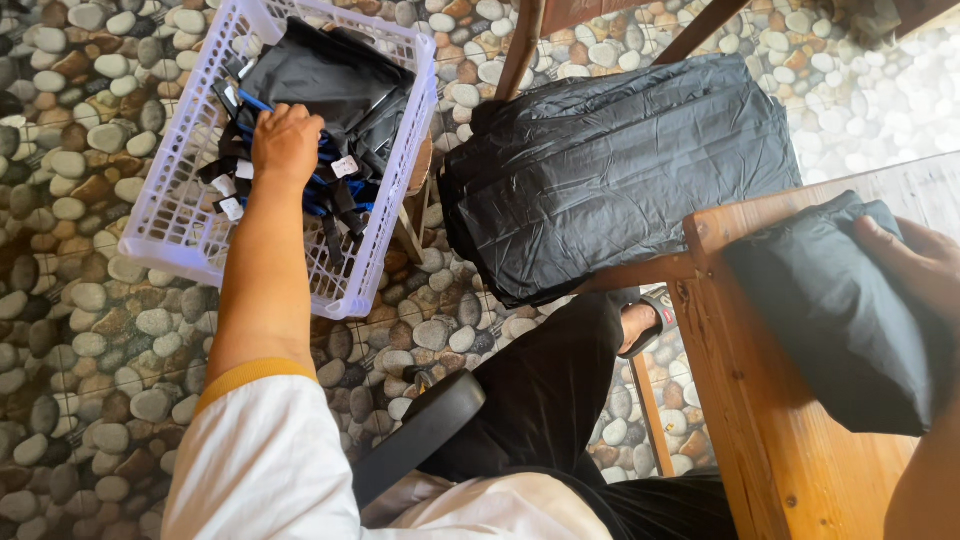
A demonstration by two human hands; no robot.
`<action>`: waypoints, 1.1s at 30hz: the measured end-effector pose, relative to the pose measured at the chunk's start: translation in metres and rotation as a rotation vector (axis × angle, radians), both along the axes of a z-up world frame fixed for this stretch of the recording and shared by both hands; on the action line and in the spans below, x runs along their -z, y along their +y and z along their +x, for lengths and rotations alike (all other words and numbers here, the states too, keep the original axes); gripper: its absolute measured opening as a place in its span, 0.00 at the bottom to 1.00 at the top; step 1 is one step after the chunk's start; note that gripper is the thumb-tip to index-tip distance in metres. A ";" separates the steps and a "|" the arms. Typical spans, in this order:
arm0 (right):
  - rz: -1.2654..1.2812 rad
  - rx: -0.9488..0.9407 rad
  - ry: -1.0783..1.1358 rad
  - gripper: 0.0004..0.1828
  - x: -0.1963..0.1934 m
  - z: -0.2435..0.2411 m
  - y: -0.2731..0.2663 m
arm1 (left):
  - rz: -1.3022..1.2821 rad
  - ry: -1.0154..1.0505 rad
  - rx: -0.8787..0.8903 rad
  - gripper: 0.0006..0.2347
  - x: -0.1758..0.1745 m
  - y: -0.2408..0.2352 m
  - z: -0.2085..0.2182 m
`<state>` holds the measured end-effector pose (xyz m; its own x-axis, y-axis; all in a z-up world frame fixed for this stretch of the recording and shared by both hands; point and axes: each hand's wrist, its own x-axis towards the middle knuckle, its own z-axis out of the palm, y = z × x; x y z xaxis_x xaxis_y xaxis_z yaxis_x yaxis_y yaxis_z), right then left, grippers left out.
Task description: The person places a small package on a wooden table and brushes it with a feather duster. They then retrieve a larger black plastic bag, place it on the table, and brush it. The person folds the bag into a smaller rectangular shape, ties it with a blue cord, and places it into a basket.
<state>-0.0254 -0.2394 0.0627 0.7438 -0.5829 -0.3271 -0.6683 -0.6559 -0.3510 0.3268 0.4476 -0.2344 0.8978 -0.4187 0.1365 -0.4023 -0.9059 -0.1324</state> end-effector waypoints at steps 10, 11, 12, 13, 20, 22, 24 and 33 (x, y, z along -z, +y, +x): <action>0.058 0.032 -0.048 0.30 -0.002 -0.004 0.006 | -0.068 -0.069 0.001 0.02 -0.066 -0.011 -0.007; 0.054 0.037 -0.070 0.30 0.002 -0.006 0.003 | -0.152 -0.047 0.013 0.03 -0.074 -0.013 -0.007; 0.054 0.036 -0.072 0.30 0.001 -0.006 0.005 | -0.151 -0.050 0.012 0.03 -0.083 -0.015 -0.010; 0.043 0.039 -0.083 0.30 0.000 -0.006 0.007 | -0.216 -0.087 0.051 0.02 -0.093 -0.016 -0.013; 0.042 0.028 -0.015 0.32 -0.015 -0.004 0.018 | -0.604 -0.054 0.123 0.06 -0.127 -0.032 -0.017; 0.060 0.061 -0.017 0.31 -0.032 -0.006 0.042 | -0.675 -0.025 0.088 0.08 -0.132 -0.041 -0.017; 0.080 0.097 -0.017 0.29 -0.046 -0.009 0.059 | -0.745 0.010 0.056 0.10 -0.149 -0.058 -0.025; 0.031 0.240 -0.040 0.32 -0.062 -0.067 0.060 | -0.797 -0.079 0.339 0.09 -0.235 -0.214 -0.077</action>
